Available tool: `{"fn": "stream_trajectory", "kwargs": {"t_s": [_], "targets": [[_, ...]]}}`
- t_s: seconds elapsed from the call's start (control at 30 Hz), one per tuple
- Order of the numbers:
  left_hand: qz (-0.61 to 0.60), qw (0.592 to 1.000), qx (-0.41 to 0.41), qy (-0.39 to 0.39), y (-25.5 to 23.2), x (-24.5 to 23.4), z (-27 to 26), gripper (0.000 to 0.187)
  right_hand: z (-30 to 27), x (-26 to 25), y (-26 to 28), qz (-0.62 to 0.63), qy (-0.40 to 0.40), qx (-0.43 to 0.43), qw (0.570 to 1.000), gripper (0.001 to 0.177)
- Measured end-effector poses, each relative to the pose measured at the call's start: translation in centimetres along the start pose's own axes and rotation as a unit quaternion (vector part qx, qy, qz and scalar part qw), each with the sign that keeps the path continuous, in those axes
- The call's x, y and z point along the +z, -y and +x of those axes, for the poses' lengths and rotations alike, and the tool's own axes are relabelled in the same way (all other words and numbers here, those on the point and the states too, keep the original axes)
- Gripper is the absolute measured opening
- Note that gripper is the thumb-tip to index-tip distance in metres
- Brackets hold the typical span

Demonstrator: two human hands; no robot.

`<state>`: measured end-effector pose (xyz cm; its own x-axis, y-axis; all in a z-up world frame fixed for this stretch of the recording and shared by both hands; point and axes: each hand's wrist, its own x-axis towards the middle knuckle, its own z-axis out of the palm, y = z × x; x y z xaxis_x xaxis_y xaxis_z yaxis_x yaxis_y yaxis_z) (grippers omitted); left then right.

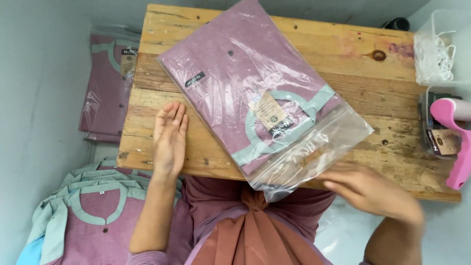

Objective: The person removes a folded shirt from a plastic bag, spreads it out on a wooden table, and uses a lint roller to remove lint from the sleeves and torso of the shirt.

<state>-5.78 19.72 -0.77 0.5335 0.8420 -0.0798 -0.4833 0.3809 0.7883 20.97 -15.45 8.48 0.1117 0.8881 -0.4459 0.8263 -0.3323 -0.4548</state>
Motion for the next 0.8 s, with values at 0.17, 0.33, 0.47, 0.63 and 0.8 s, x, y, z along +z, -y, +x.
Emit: {"fn": "stream_trajectory", "kwargs": {"t_s": [0.17, 0.33, 0.47, 0.63, 0.8], "targets": [[0.122, 0.99, -0.072, 0.012, -1.8, 2.8, 3.8, 0.049, 1.6, -4.0, -1.8, 0.193, -0.407, 0.065, 0.89, 0.028], [0.181, 0.981, -0.038, 0.065, 2.0, 3.5, 9.4, 0.046, 5.6, 1.0, -8.2, 0.218, -0.378, 0.111, 0.893, 0.03], [0.219, 0.968, 0.004, 0.126, 4.9, 3.6, 14.1, 0.041, 3.2, 5.8, -6.9, 0.314, -0.328, 0.106, 0.884, 0.019], [0.302, 0.942, 0.022, 0.147, 7.2, 6.6, 14.6, 0.036, -1.7, 8.3, -1.3, 0.431, -0.226, 0.147, 0.861, 0.022], [0.46, 0.858, 0.08, 0.212, 7.2, 7.3, 14.9, 0.039, -4.6, 3.2, -0.5, 0.361, -0.125, 0.175, 0.907, 0.027]]}}
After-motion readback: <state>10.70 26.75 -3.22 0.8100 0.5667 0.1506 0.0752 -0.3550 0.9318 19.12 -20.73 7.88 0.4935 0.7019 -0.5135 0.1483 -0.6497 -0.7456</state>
